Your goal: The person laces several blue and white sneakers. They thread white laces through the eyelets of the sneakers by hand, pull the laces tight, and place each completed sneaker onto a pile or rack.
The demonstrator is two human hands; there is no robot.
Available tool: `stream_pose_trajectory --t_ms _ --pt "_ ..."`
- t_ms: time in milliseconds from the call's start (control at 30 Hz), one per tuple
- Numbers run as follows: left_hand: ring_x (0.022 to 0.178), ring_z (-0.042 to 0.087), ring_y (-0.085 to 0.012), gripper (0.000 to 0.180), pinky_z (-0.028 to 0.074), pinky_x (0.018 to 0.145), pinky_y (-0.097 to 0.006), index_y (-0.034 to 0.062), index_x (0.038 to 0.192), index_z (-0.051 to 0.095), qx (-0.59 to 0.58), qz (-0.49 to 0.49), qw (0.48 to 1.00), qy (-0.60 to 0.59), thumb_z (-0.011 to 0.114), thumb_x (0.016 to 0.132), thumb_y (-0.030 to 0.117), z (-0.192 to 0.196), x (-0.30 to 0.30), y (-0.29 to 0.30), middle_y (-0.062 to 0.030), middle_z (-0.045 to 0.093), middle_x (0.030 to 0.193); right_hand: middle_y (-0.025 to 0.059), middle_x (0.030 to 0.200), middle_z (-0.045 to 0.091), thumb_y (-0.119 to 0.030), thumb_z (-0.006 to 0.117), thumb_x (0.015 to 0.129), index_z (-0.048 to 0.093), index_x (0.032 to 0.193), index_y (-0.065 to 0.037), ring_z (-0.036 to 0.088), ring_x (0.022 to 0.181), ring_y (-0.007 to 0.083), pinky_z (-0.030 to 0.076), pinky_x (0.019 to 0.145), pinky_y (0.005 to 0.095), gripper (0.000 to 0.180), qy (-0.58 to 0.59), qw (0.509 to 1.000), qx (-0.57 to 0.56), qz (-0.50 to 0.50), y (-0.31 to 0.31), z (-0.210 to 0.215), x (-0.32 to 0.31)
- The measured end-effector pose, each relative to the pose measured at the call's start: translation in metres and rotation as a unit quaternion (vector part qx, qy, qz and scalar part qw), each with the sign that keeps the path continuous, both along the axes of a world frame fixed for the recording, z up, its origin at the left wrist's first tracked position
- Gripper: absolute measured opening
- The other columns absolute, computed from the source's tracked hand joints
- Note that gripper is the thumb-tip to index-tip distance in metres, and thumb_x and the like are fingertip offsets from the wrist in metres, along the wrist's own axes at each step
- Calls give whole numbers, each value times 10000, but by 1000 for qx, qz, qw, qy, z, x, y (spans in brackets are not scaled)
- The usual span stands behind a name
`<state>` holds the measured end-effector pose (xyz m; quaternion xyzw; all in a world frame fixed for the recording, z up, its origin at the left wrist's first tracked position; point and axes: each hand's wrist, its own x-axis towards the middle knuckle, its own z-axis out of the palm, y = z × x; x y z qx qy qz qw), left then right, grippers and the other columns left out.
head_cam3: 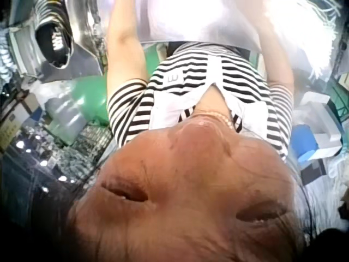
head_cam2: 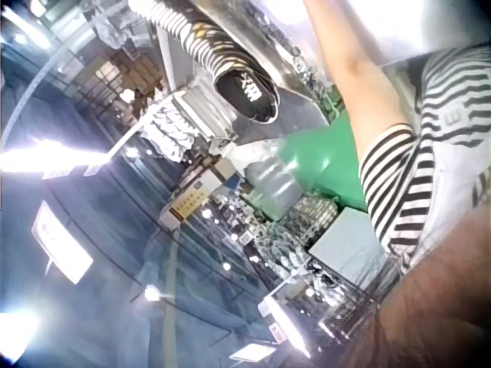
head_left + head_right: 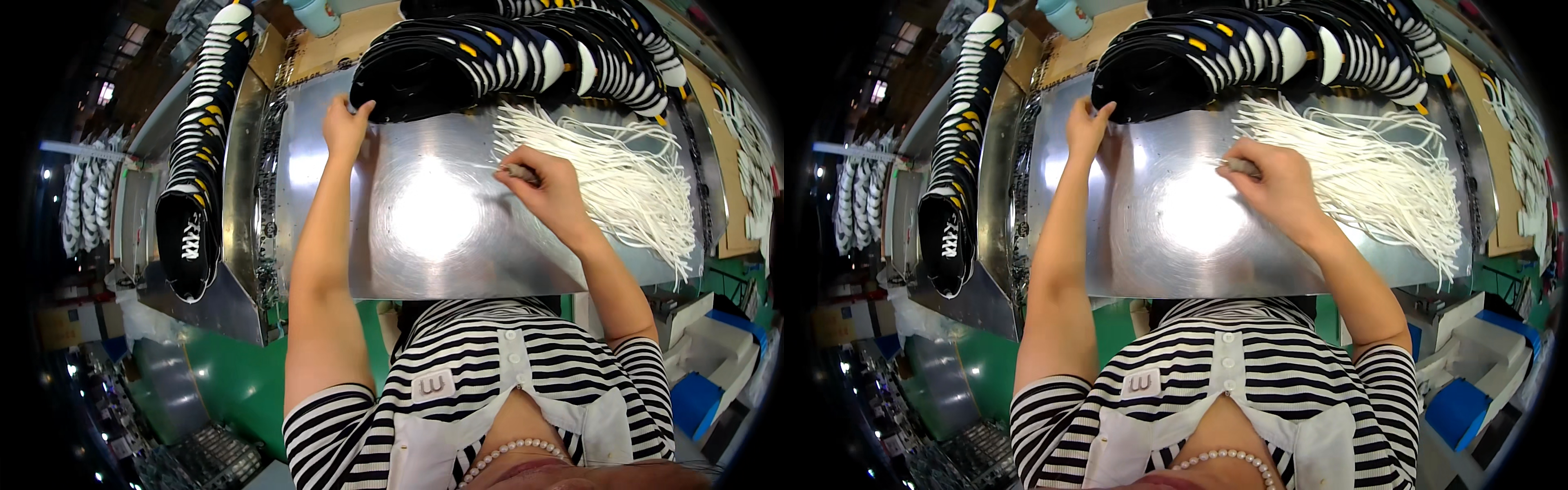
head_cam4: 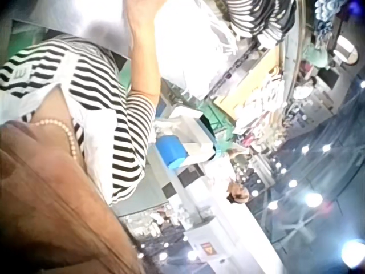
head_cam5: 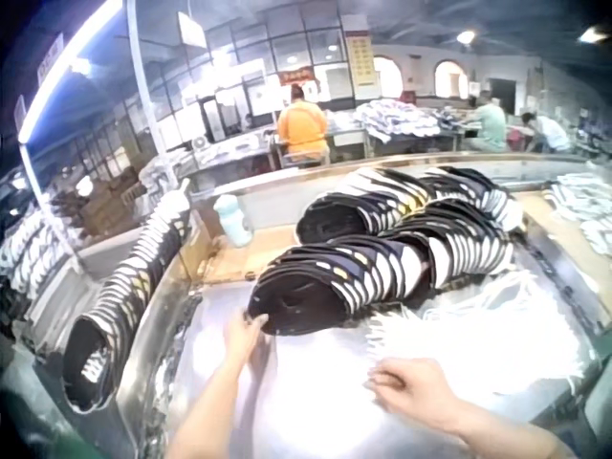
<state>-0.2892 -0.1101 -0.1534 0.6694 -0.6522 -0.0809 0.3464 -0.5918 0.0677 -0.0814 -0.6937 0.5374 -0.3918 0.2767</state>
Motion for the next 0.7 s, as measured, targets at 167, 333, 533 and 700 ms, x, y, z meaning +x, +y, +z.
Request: stream_pose_trajectory --t_ms 167,333,533,700 --pt "897 554 -287 194 447 796 -371 24 935 626 -137 16 981 135 686 842 182 0 27 7 -105 600 920 4 669 603 -181 723 845 693 942 -44 464 561 95 365 537 251 172 -82 993 79 -41 -3 -19 -19" --pt "831 524 -270 160 438 790 -370 60 898 641 -403 -102 909 22 644 742 25 97 -44 146 -78 554 868 -10 875 562 -197 726 852 682 950 -13 447 661 47 353 581 222 213 -206 972 92 -65 -14 -40 -32" --pt "1083 515 -344 533 392 953 -451 78 1191 579 -8 -363 930 -61 790 719 205 20 -130 261 -142 534 1227 -3 820 615 -162 684 897 689 1011 -44 566 709 71 433 642 207 164 -243 970 -14 24 -5 36 -22" --pt "1037 582 -342 342 461 898 -439 13 1089 624 -126 -304 942 -67 744 782 103 54 -99 221 -161 616 1126 94 1045 650 -195 475 996 639 1117 17 648 925 155 531 823 290 294 -450 856 -69 246 78 83 -127"
